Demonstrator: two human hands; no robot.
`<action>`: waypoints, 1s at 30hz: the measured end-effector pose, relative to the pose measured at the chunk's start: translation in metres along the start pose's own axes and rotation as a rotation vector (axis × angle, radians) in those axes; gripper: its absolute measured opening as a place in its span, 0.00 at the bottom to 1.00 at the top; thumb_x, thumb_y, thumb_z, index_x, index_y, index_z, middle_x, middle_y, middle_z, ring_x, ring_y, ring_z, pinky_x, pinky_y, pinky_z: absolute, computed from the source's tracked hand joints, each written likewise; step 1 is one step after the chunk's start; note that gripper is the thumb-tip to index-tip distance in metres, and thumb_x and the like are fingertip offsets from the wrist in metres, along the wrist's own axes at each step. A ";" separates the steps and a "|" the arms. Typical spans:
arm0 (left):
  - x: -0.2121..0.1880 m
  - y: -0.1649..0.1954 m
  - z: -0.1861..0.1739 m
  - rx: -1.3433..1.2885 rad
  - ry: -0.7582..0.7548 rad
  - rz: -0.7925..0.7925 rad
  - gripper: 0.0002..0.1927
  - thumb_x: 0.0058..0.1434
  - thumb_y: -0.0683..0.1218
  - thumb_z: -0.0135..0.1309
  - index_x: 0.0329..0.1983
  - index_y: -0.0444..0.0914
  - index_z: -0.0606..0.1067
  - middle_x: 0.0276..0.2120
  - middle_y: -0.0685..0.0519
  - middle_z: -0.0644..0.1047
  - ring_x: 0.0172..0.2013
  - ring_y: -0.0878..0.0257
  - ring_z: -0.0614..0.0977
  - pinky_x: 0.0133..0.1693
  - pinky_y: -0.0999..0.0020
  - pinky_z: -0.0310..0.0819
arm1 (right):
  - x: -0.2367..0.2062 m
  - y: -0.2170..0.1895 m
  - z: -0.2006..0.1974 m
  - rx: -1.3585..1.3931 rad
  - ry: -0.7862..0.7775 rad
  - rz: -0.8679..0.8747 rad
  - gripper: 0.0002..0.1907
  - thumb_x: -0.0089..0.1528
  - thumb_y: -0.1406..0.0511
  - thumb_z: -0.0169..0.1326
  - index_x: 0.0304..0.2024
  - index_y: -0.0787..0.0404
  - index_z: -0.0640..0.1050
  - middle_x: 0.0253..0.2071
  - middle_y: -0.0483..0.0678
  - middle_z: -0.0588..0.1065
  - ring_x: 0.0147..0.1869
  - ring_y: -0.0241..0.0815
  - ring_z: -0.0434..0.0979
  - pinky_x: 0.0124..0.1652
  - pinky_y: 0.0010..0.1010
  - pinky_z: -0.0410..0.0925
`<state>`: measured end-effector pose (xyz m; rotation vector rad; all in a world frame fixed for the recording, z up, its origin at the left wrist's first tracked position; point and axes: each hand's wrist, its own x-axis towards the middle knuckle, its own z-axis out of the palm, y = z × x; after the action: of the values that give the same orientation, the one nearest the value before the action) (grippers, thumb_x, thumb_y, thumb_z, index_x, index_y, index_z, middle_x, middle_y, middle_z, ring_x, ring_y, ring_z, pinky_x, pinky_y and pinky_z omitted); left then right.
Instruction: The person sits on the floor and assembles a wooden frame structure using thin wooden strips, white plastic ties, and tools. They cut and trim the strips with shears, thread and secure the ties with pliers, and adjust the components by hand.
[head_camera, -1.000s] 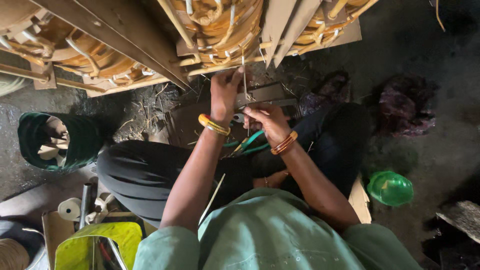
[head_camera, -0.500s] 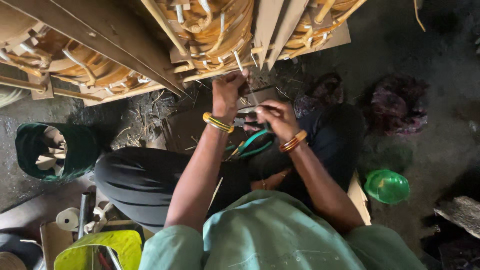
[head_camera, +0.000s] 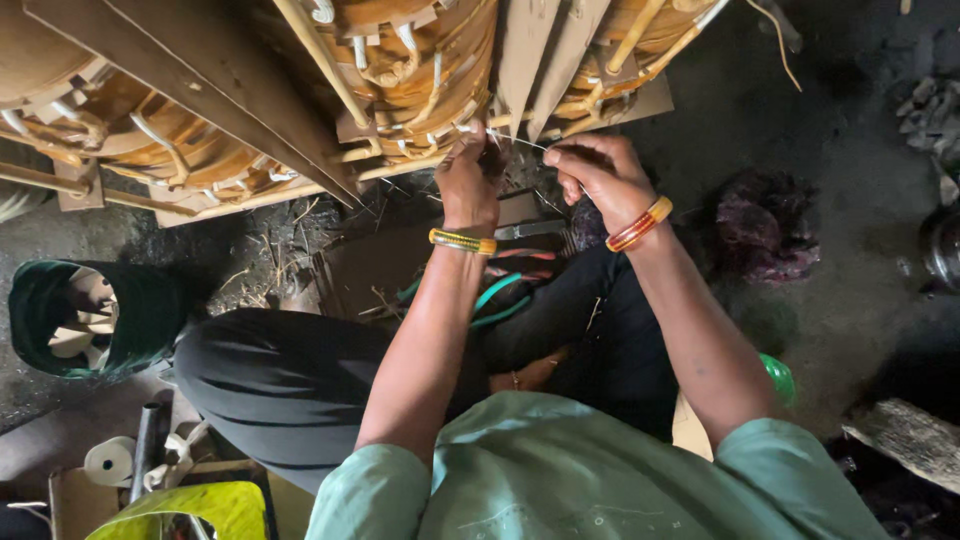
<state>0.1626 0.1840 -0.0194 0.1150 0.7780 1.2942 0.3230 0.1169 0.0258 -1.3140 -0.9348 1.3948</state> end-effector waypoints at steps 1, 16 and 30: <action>0.001 0.000 0.001 -0.043 -0.002 0.022 0.06 0.68 0.42 0.60 0.41 0.32 0.78 0.31 0.51 0.78 0.30 0.61 0.79 0.33 0.63 0.78 | 0.000 -0.002 0.002 0.016 -0.017 -0.016 0.05 0.64 0.69 0.60 0.39 0.66 0.79 0.23 0.40 0.70 0.25 0.29 0.67 0.28 0.23 0.63; 0.005 -0.007 0.011 -0.087 0.139 0.110 0.05 0.65 0.40 0.59 0.42 0.34 0.79 0.33 0.53 0.81 0.27 0.65 0.77 0.28 0.68 0.71 | -0.003 0.004 0.011 -0.140 0.008 -0.079 0.06 0.66 0.68 0.59 0.39 0.68 0.79 0.23 0.40 0.71 0.24 0.28 0.66 0.26 0.21 0.62; -0.007 -0.010 -0.006 -0.021 0.096 0.128 0.11 0.61 0.33 0.55 0.47 0.32 0.72 0.39 0.46 0.81 0.38 0.57 0.83 0.42 0.63 0.80 | 0.004 -0.012 0.034 0.034 0.055 -0.142 0.04 0.65 0.70 0.60 0.40 0.67 0.80 0.24 0.41 0.71 0.25 0.28 0.68 0.27 0.21 0.64</action>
<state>0.1666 0.1728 -0.0259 0.0875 0.8501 1.4375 0.2910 0.1268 0.0409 -1.2298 -0.9446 1.2546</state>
